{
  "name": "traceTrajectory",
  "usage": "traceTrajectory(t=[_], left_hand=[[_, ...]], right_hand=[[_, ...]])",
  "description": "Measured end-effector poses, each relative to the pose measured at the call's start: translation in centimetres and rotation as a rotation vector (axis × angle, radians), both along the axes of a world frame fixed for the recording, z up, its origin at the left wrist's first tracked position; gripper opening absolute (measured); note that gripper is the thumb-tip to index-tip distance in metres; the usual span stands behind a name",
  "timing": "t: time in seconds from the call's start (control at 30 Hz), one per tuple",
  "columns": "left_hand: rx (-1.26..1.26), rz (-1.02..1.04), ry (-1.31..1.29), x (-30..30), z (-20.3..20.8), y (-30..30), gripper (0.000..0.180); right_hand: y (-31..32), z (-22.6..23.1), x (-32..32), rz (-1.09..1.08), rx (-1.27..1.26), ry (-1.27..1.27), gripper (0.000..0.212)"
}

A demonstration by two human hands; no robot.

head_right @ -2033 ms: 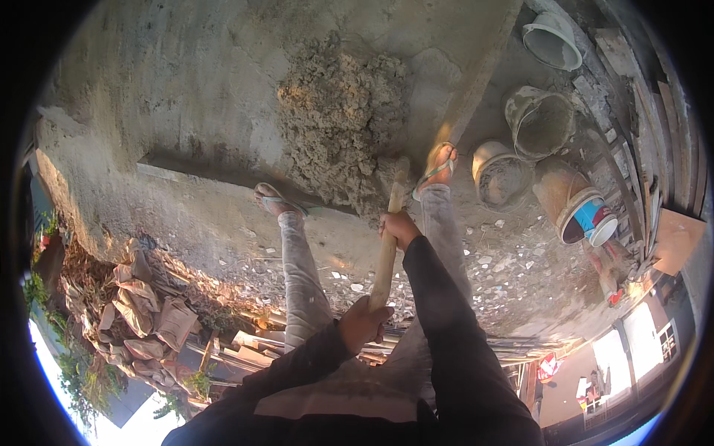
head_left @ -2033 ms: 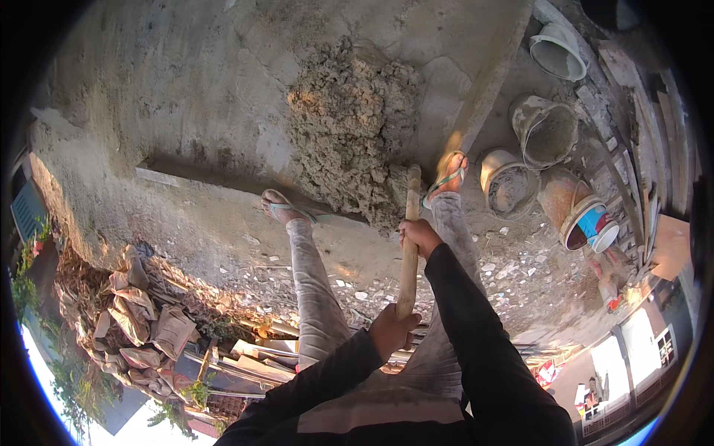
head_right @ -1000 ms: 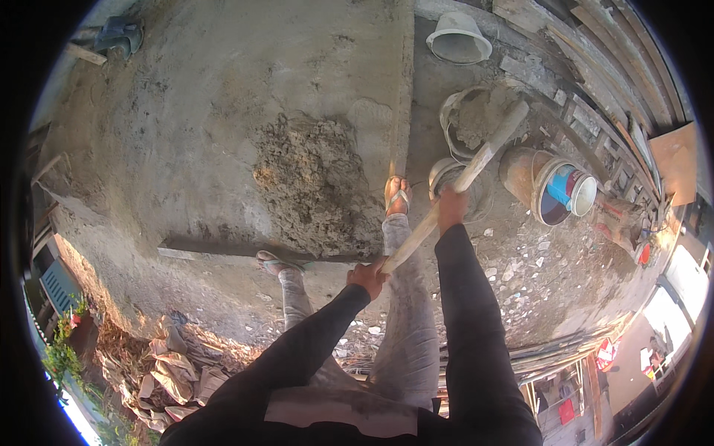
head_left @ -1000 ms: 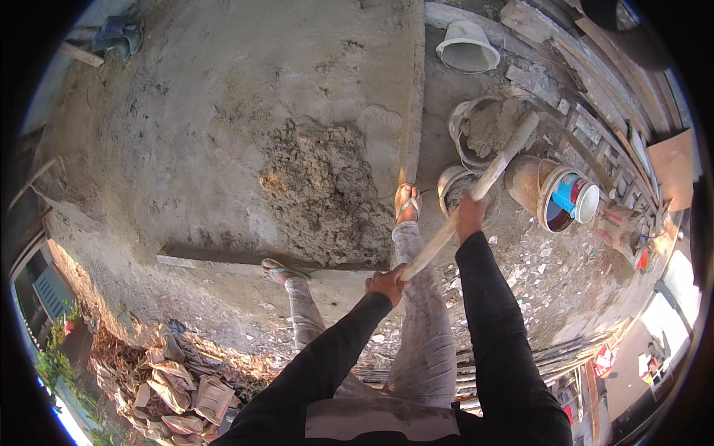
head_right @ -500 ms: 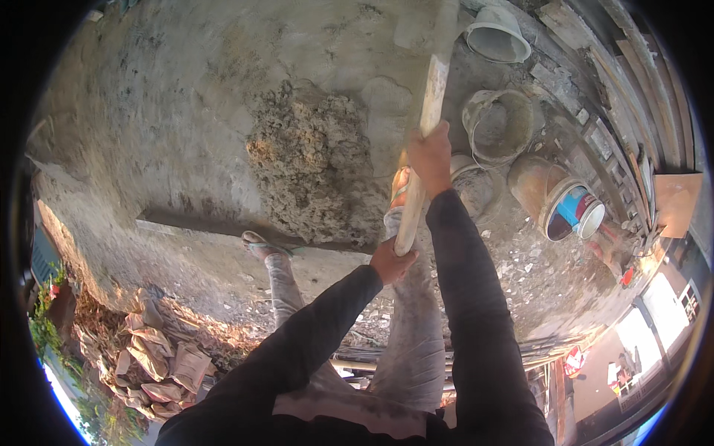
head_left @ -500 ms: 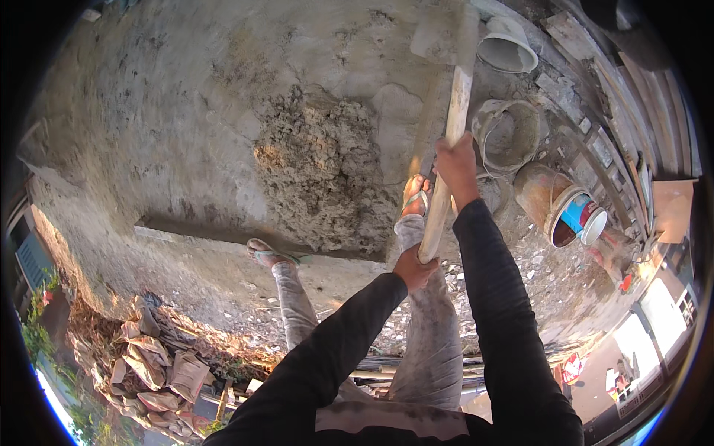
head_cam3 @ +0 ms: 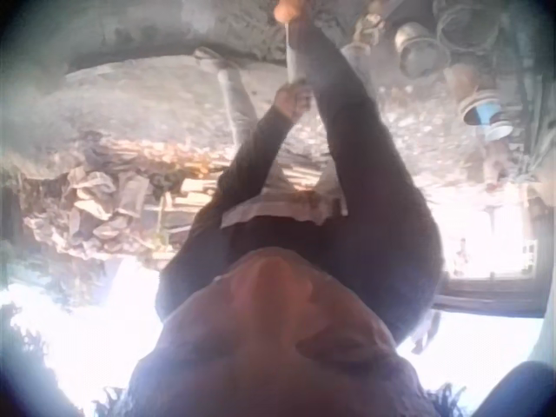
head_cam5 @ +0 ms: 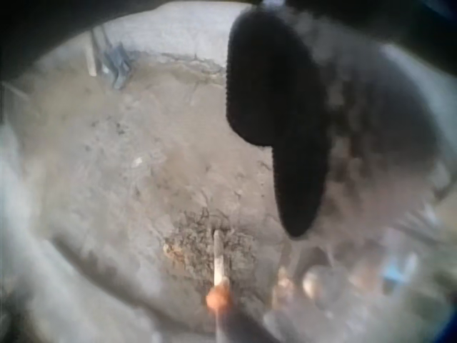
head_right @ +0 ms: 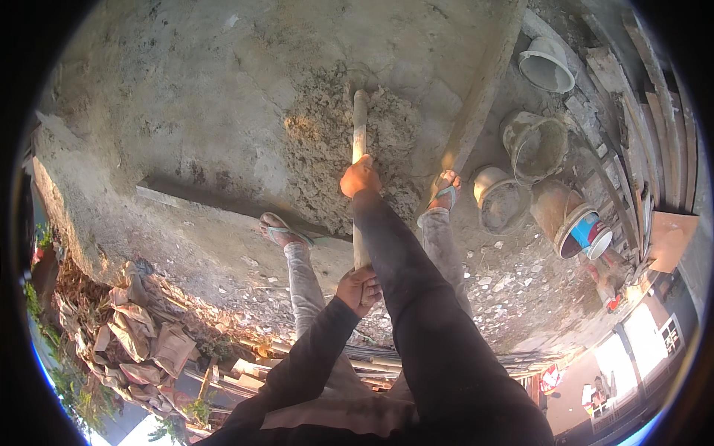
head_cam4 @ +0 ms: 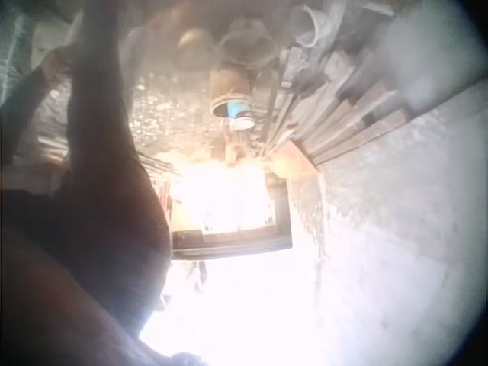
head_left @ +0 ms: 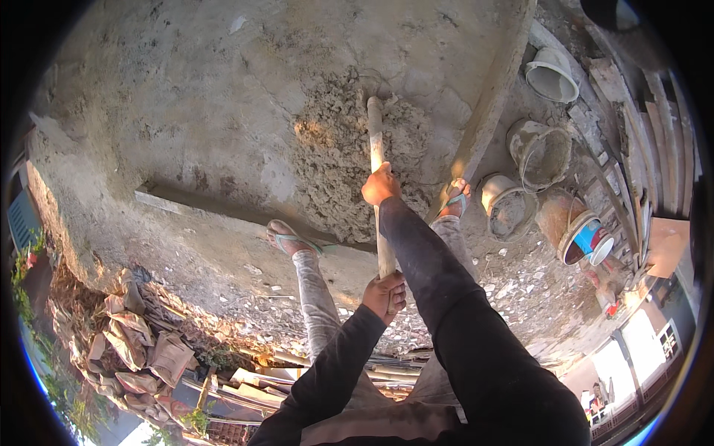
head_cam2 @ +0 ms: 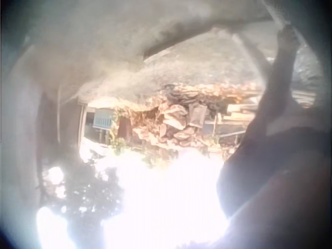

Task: The person mixes wet concrete in a shallow pit using a hoe, pulling and pushing the material repeatedly.

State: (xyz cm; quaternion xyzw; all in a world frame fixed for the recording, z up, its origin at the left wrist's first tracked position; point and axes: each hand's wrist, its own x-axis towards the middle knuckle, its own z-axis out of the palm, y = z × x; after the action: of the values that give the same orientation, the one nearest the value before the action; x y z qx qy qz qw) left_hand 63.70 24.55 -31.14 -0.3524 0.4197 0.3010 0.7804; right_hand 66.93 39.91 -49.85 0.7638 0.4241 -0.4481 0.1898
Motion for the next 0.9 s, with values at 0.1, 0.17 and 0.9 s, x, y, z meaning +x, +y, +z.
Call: traceTrajectory(t=[0.1, 0.17, 0.9], left_hand=[[-0.055, -0.219, 0.129, 0.3, 6.9, 3.6, 0.013], [0.007, -0.312, 0.259, 2.4, 11.4, 5.6, 0.014], [0.693, -1.016, -0.150, 20.3, 24.3, 6.2, 0.063]], right_hand=[[0.1, 2.8, 2.9, -0.178, -0.112, 0.280, 0.030], [2.1, 8.4, 4.5, -0.393, -0.217, 0.500, 0.015], [0.4, 31.8, 40.0, -1.147, 0.404, 0.342, 0.016]])
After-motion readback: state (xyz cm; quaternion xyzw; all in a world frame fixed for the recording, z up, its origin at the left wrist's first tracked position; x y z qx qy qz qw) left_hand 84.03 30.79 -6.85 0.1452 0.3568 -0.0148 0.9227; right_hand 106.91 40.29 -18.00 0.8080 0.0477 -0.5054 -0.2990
